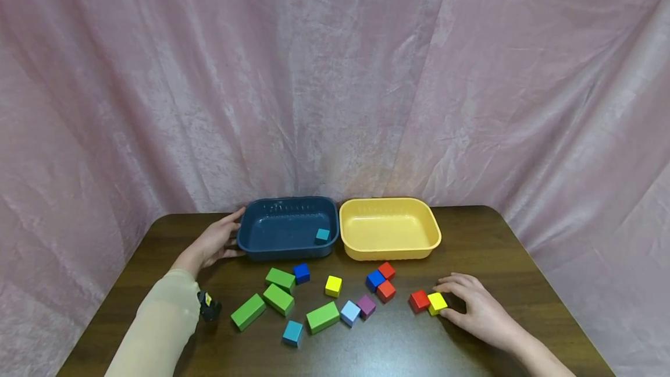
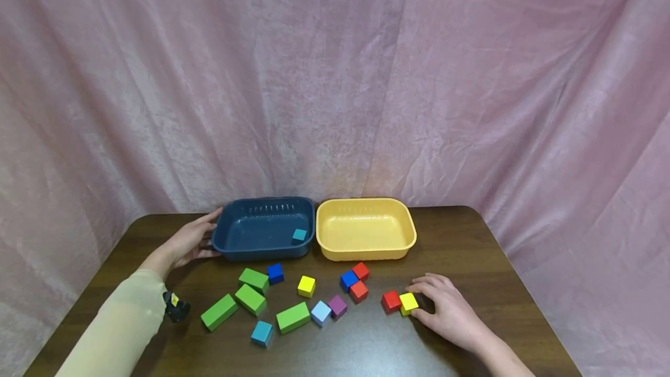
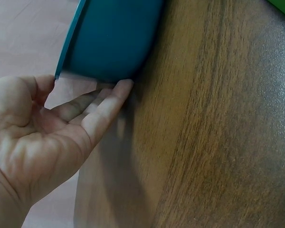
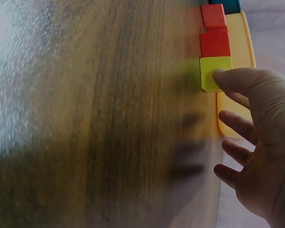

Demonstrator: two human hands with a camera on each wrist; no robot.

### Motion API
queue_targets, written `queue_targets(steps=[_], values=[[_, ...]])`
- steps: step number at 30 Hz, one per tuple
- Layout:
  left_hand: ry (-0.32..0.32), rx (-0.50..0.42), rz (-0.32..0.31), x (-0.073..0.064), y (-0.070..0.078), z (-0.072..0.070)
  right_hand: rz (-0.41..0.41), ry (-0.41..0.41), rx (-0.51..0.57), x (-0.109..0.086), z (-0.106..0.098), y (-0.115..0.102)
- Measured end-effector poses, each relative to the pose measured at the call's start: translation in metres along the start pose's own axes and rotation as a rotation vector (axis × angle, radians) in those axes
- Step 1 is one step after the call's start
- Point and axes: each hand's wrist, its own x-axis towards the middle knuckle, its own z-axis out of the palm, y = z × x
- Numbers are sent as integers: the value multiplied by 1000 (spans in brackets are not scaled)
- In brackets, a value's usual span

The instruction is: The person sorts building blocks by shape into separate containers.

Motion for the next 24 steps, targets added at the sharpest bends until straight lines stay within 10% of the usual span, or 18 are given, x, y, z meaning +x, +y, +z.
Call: queue_targets(steps=[14,24], values=[[15,16,-7,1,-3,-2,43,-54,30,1,2,0],[18,1,-12,2,-4,-3,-24,60,17,2,-4,-3]])
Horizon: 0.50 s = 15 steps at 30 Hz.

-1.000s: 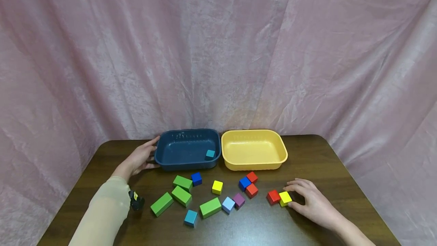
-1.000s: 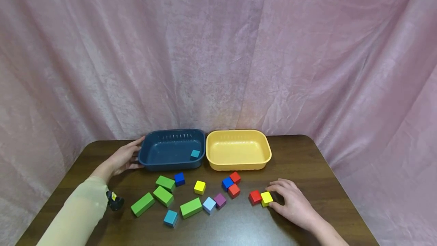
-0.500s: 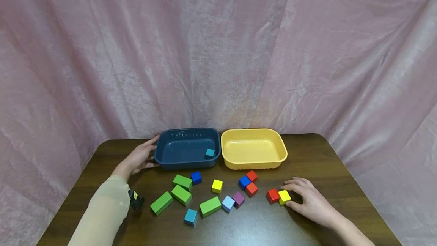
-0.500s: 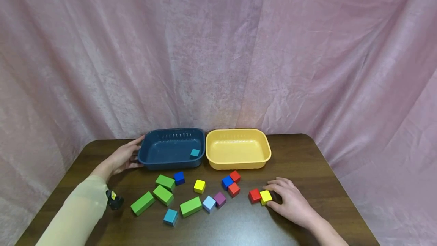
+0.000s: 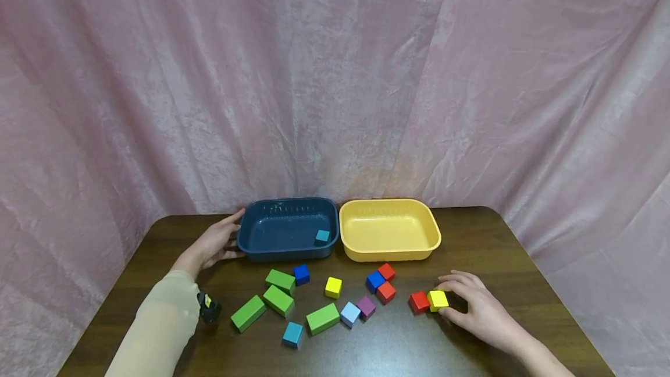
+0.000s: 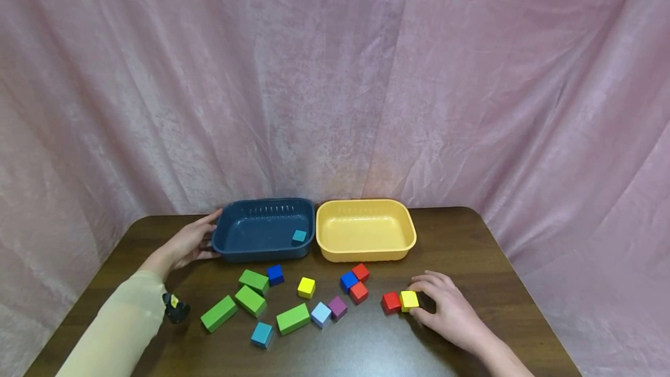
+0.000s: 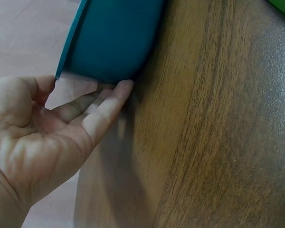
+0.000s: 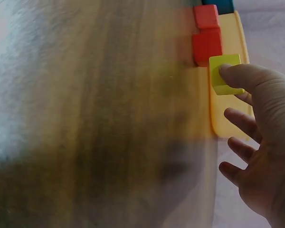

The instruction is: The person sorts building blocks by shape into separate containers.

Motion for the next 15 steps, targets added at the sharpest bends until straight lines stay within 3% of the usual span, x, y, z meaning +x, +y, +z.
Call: queue_targets(steps=[6,15], values=[[-2,-7,7,-1,-1,0,-52,70,13,6,-8,-3],[-6,0,10,-2,1,1,-14,82,7,17,-18,-11]])
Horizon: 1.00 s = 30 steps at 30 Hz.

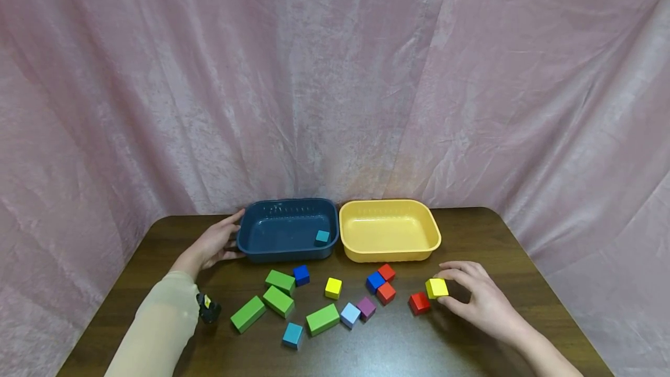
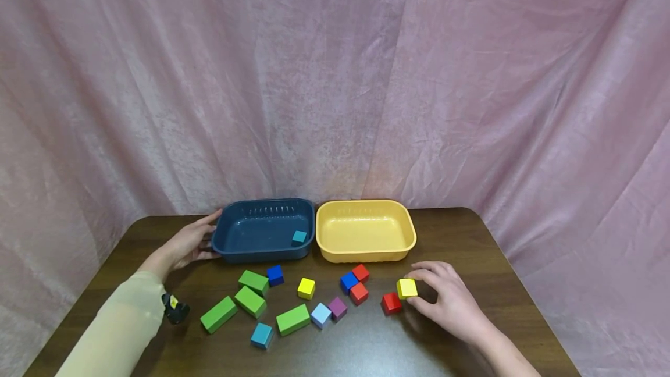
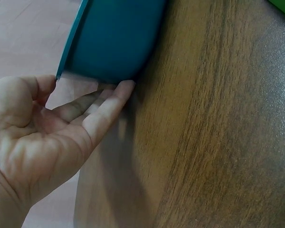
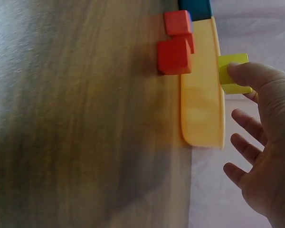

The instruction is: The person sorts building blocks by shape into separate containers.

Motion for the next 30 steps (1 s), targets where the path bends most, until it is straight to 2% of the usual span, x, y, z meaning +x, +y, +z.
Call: queue_targets(steps=[16,23,30], values=[[4,-9,-15,0,2,0,-8,4,3,27,-12,-10],[-1,-14,-19,1,3,0,-25,21,5,48,-12,-12],[-3,-19,-18,1,0,-1,-7,-21,33,72,-4,-19]])
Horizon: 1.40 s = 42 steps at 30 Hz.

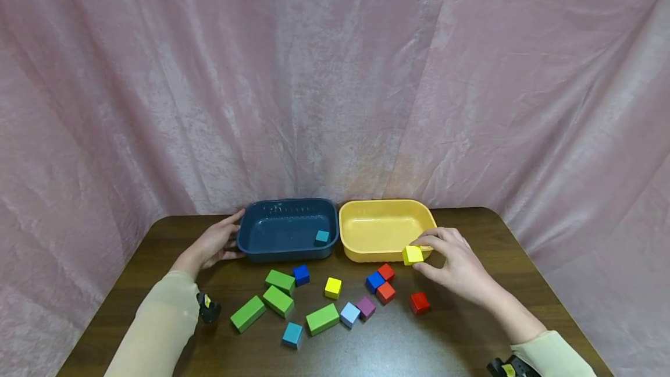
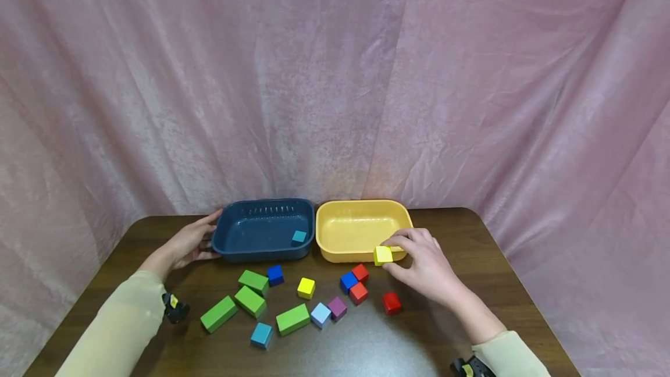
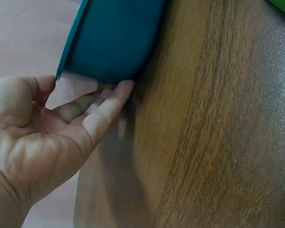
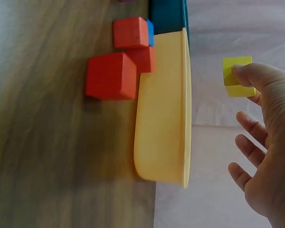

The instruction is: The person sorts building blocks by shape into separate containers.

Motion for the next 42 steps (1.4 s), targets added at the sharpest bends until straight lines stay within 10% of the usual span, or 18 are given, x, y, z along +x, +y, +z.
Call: queue_targets(steps=[42], values=[[4,7,-7,0,1,1,7,-207,-68,130,82,-65]])
